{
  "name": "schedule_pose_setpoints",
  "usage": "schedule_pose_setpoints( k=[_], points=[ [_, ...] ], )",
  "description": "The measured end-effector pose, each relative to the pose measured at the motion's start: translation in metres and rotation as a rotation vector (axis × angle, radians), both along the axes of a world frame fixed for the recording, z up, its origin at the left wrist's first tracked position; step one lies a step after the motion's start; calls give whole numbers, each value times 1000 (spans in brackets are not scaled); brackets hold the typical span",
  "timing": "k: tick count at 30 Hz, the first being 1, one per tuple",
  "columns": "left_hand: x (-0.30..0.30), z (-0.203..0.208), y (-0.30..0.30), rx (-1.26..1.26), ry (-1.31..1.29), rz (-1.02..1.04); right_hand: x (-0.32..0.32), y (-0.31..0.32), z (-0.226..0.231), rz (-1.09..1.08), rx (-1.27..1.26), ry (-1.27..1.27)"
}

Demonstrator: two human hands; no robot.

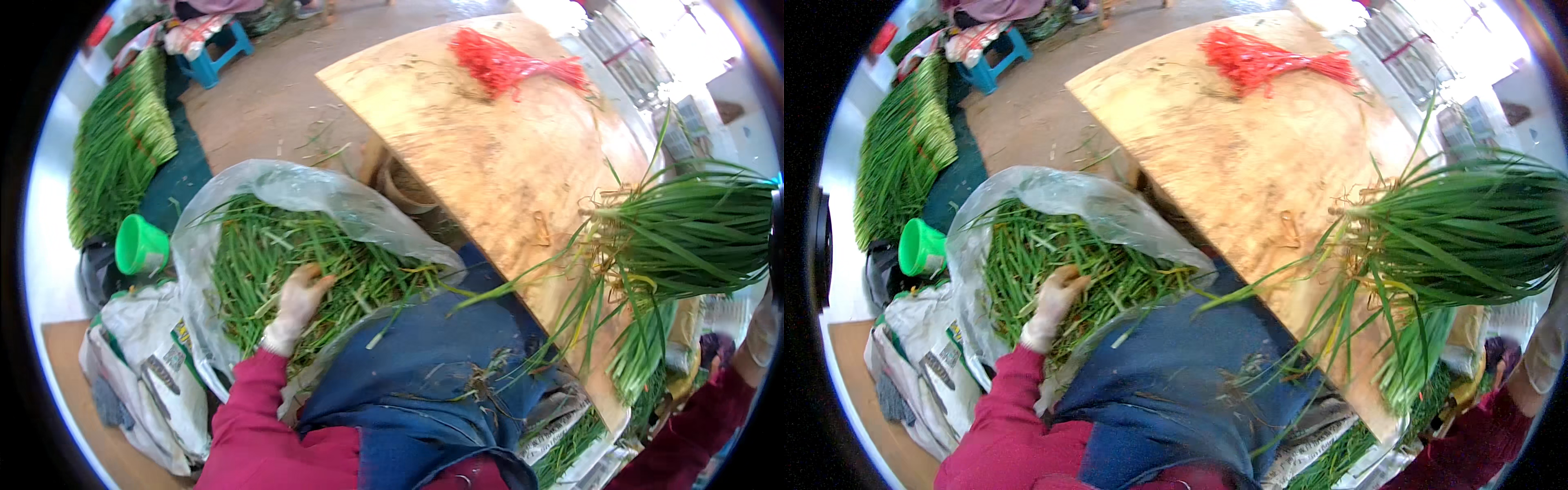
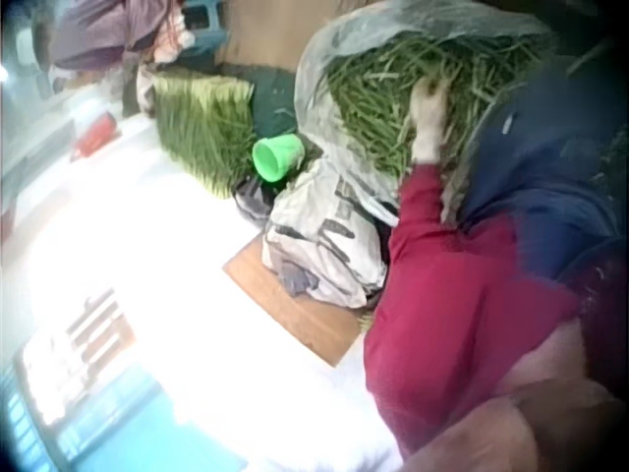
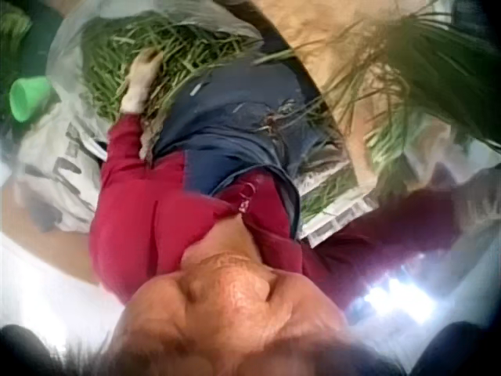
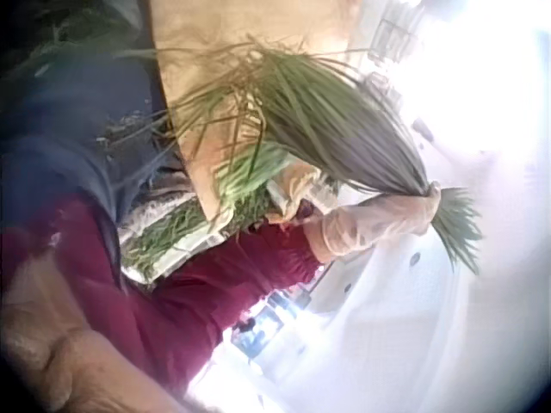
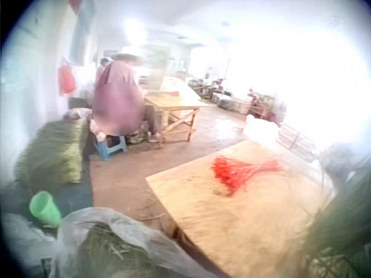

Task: The person sorts through green onions by hand, removes damaged or dry layers, aligns the stalks, and uses a red plastic tie to bundle them together before placing them into a white crate.

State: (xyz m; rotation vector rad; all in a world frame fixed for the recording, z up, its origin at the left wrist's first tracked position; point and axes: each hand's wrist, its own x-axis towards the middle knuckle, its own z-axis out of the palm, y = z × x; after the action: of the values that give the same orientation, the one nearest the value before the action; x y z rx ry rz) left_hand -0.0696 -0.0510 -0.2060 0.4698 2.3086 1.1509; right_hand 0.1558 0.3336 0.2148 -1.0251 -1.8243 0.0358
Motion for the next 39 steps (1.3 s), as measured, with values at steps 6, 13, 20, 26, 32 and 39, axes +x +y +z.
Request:
schedule_pose_setpoints(
  k=[6, 13, 20, 26, 32, 39],
  points=[
    [24, 32, 7, 122, 122, -37, 15, 43, 12, -138, -78, -162],
    [32, 50, 11, 266, 352, -155, 46, 47, 3, 82, 195, -336],
    [40, 67, 23, 387, 178, -106, 29, 12, 38, 53, -85, 69],
    [51, 139, 97, 765, 299, -429, 6, -33, 57, -101, -138, 169],
    [72, 226, 199, 1054, 485, -483, -11, -95, 75, 13, 208, -25],
    [72, 275, 214, 1168, -50, -784, -14, -131, 90, 173, 98, 38]
  ],
)
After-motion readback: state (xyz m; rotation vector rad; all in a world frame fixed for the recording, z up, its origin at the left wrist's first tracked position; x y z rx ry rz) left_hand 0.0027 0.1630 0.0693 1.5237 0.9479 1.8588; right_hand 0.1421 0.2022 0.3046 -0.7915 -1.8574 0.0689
